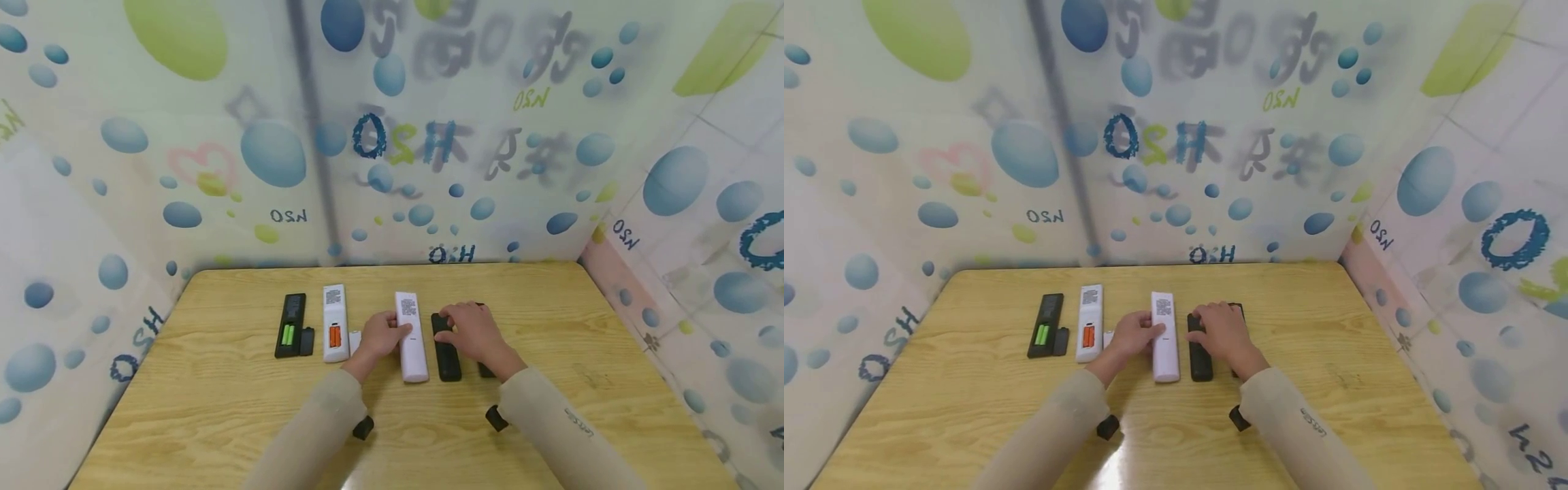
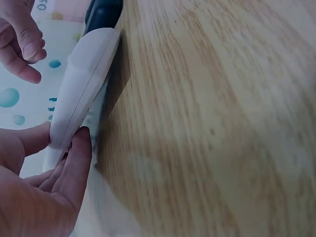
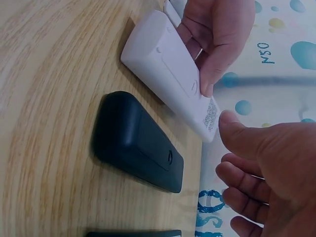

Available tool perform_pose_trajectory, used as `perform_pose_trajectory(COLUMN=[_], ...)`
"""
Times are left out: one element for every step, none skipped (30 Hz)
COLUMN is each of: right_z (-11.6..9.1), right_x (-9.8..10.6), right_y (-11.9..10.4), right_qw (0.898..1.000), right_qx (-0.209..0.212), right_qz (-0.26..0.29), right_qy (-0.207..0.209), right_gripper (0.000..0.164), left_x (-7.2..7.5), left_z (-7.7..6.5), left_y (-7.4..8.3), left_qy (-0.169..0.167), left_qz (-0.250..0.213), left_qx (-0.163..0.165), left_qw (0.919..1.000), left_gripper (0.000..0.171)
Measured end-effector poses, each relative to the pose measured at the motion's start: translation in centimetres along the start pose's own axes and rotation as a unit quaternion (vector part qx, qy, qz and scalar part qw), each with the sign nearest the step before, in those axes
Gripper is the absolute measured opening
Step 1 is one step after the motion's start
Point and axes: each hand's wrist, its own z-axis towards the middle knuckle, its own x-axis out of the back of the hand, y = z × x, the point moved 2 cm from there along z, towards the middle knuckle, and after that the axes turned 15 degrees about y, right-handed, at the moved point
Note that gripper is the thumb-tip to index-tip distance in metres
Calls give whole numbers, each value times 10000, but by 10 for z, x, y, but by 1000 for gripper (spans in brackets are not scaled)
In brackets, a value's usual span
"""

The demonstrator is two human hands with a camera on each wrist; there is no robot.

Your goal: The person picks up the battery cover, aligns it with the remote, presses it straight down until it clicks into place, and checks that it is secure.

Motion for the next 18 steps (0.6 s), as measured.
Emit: perform_pose_trajectory(right_z=[0, 0, 0, -1, -1, -1, -1, -1, -2, -2, -2, -2, -2, -2, -2, -2, -2, -2], right_x=[-1, -1, -2, -2, -3, -3, -3, -3, -4, -4, -4, -4, -4, -4, -5, -5, -5, -5], right_y=[1, 1, 2, 2, 2, 3, 3, 3, 3, 4, 4, 4, 4, 3, 3, 3, 3, 3], right_qw=[10000, 10000, 10000, 10000, 10000, 10000, 10000, 10000, 10000, 10000, 10000, 10000, 10000, 10000, 10000, 10000, 10000, 10000], right_qx=[-7, -6, -5, 7, 13, 19, 23, 23, 24, 25, 29, 31, 32, 31, 28, 21, 7, -10], right_qz=[-8, -21, -24, -41, -46, -51, -49, -45, -38, -34, -33, -38, -39, -39, -44, -45, -45, -40], right_qy=[-1, 3, 8, 20, 28, 33, 36, 40, 41, 44, 45, 46, 50, 42, 36, 26, 11, -5], right_gripper=[45, 45, 45, 45, 45, 45, 45, 45, 44, 44, 44, 43, 43, 43, 43, 43, 43, 43], left_x=[0, 0, 0, 0, 1, 1, 1, 0, 0, 0, 0, -1, -1, -1, -1, -1, -1, -1], left_z=[0, 0, 0, -1, -2, -2, -3, -3, -4, -4, -5, -5, -5, -6, -6, -6, -7, -7], left_y=[0, 0, 0, 0, 0, 1, 1, 2, 2, 2, 3, 3, 4, 4, 4, 5, 5, 5], left_qy=[51, 94, 141, 192, 246, 295, 347, 399, 451, 504, 551, 597, 640, 680, 722, 762, 805, 852], left_qz=[77, 139, 189, 224, 260, 274, 286, 320, 362, 412, 477, 548, 637, 728, 809, 889, 972, 1045], left_qx=[-34, -46, -54, -50, -58, -46, -35, -23, -21, -19, -20, -26, -56, -94, -134, -170, -207, -240], left_qw=[10000, 9998, 9997, 9996, 9993, 9992, 9990, 9987, 9983, 9979, 9973, 9967, 9959, 9950, 9940, 9930, 9918, 9906], left_gripper=[36, 36, 36, 36, 36, 37, 37, 38, 39, 39, 39, 39, 39, 39, 39, 39, 39, 39])
